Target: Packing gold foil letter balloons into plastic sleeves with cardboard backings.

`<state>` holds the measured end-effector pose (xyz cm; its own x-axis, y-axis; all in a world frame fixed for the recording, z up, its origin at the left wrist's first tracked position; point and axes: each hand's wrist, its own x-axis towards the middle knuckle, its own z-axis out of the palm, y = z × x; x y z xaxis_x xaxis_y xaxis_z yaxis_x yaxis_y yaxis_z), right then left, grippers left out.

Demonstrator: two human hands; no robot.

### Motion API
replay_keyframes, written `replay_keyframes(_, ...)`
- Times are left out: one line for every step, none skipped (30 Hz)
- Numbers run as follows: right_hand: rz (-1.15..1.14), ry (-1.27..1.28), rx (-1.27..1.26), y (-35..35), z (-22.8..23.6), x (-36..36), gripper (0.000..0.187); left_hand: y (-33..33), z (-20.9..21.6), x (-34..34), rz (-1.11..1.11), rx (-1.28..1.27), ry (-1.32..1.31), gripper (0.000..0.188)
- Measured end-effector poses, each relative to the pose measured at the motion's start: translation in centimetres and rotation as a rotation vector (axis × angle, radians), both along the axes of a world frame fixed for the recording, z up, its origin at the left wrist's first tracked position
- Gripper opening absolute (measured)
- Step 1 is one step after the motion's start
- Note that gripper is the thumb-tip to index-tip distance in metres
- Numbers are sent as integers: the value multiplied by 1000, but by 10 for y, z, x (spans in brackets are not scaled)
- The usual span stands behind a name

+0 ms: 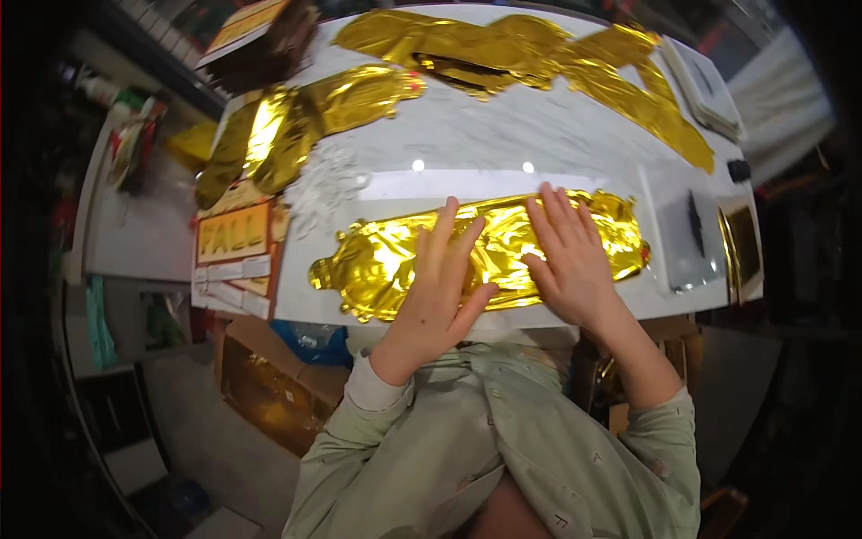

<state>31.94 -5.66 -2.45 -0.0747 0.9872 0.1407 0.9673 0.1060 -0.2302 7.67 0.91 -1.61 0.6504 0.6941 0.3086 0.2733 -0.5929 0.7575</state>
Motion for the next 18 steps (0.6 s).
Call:
replay_keyframes(36,13,11,1,1,-1,72,-5,8,-11,55,47,-124,63)
replay_keyframes(13,-6,-1,-1,0,1,72,-8,20,-23,133,158,-116,57)
replay_keyframes(-9,-21,-14,-2,0,1,72,-12,27,-45,235,250,-56,57)
replay_keyframes(6,-13,-9,-1,1,0,72,-13,34,-71,336,341,5,60)
replay_keyframes(-10,-28,-16,-3,0,1,72,-7,33,-95,425,304,47,62)
replay_keyframes(-27,-40,-21,-4,-1,2,72,-1,33,-118,511,268,93,66)
replay_keyframes(-27,-44,-27,-3,0,0,72,4,30,-140,614,294,185,66)
replay_keyframes(-9,-36,-20,0,1,-3,72,3,25,-164,726,321,281,66)
replay_keyframes(-1,-38,-16,0,2,-4,72,1,16,-184,733,325,281,66)
replay_keyframes(4,-39,-10,1,2,-5,71,-5,5,-204,753,294,449,64)
replay_keyframes(5,-39,-6,1,3,-7,71,-12,1,-219,768,260,615,61)
replay_keyframes(-3,-30,-12,0,2,-4,71,-12,-1,-225,749,264,614,61)
replay_keyframes(-11,-21,-18,-1,1,-1,71,-13,-2,-229,732,283,648,61)
replay_keyframes(-16,-21,-18,-1,1,-2,71,-18,-1,-234,728,301,683,61)
replay_keyframes(-15,-27,-16,-2,1,-2,70,-20,1,-232,769,416,660,51)
replay_keyframes(-15,-33,-15,-2,1,-2,70,-23,-3,-241,762,416,659,51)
replay_keyframes(-21,-34,-15,-2,1,-2,70,-25,-5,-250,751,464,630,43)
replay_keyframes(-18,-35,-16,-2,1,-2,70,-25,-8,-255,738,511,600,35)
